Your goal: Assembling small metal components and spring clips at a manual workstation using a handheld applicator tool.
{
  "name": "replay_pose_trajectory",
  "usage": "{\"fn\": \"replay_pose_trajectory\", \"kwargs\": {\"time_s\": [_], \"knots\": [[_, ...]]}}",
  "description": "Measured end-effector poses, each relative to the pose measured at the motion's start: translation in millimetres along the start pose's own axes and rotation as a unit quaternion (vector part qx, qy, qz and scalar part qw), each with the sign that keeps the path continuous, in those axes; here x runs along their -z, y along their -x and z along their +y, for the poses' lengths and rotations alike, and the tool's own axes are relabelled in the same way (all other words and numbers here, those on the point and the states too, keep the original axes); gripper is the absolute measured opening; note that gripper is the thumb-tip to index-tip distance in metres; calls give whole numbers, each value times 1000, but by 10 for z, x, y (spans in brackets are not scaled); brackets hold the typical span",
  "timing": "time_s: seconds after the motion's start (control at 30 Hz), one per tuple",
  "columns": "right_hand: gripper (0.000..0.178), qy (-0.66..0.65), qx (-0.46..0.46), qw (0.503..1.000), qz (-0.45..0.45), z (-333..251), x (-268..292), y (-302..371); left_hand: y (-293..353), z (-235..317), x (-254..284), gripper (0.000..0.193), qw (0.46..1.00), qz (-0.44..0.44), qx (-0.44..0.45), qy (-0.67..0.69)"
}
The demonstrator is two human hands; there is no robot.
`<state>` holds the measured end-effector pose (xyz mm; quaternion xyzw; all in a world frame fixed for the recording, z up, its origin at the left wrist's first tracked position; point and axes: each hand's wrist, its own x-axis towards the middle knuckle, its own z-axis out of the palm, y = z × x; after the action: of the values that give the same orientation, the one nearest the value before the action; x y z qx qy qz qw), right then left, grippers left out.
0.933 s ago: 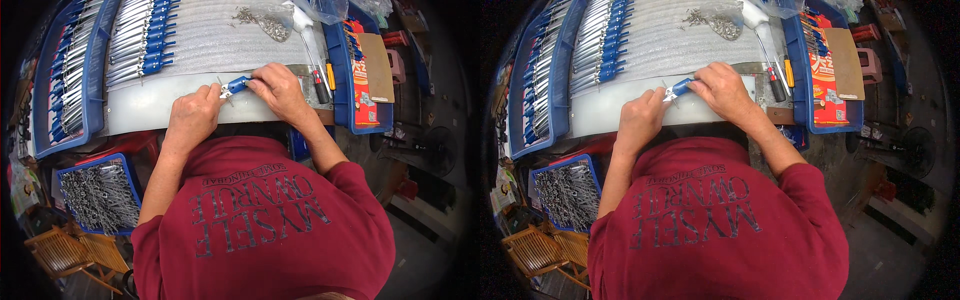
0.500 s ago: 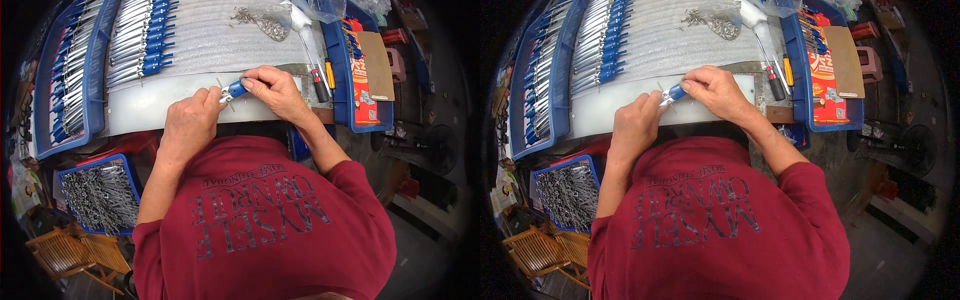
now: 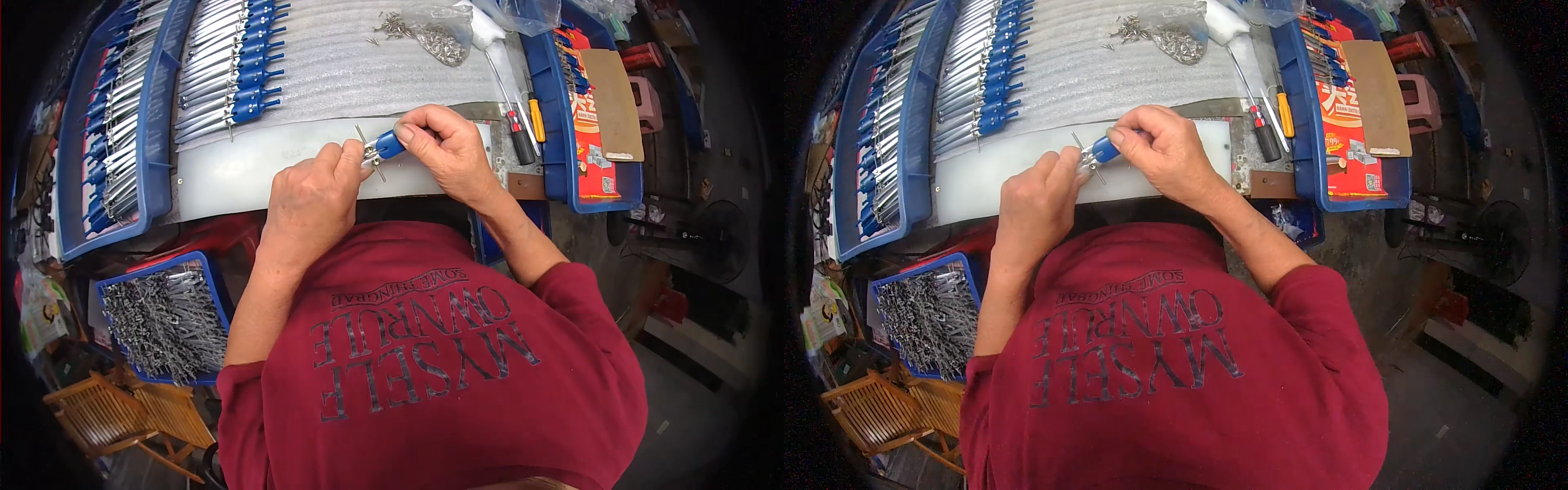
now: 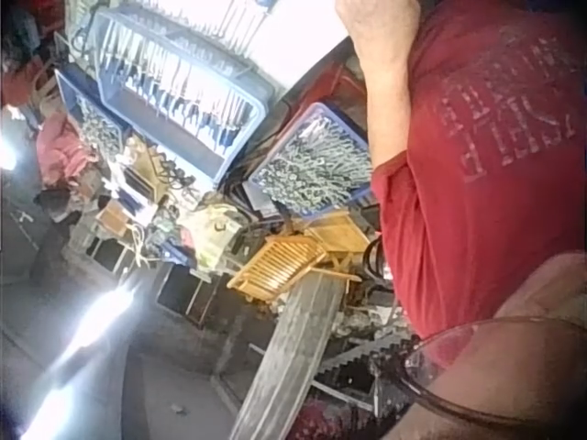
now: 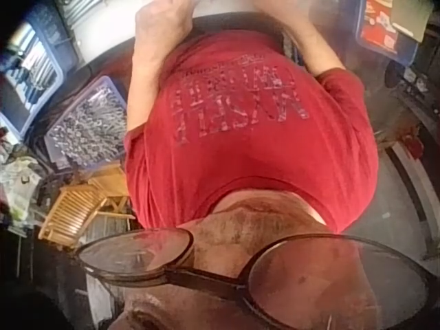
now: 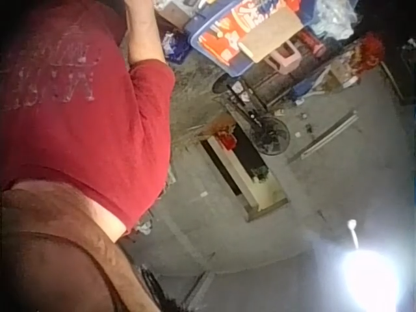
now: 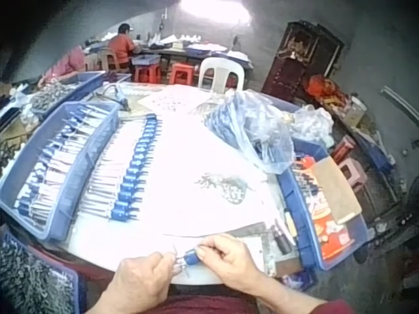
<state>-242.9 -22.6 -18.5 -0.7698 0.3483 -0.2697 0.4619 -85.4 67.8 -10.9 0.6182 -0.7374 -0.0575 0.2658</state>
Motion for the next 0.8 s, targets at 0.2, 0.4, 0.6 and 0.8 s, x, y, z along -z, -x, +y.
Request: {"fn": "replay_pose_trajectory", "kwargs": {"time_s": [0.2,0.4,0.6,0.8], "knots": [[18,-37,-57,997,-20,37,17,-1,5,-34,-20,16,1000,-3,5,19],[19,-81,-99,985,-119,-38,109,-31,33,-69,-6,17,998,-6,-9,59],[18,47,18,999,-17,6,12,-3,3,-11,12,18,1000,-6,-1,26],[19,1,-67,998,-21,-2,29,17,42,-55,-21,21,997,-16,15,75]]}}
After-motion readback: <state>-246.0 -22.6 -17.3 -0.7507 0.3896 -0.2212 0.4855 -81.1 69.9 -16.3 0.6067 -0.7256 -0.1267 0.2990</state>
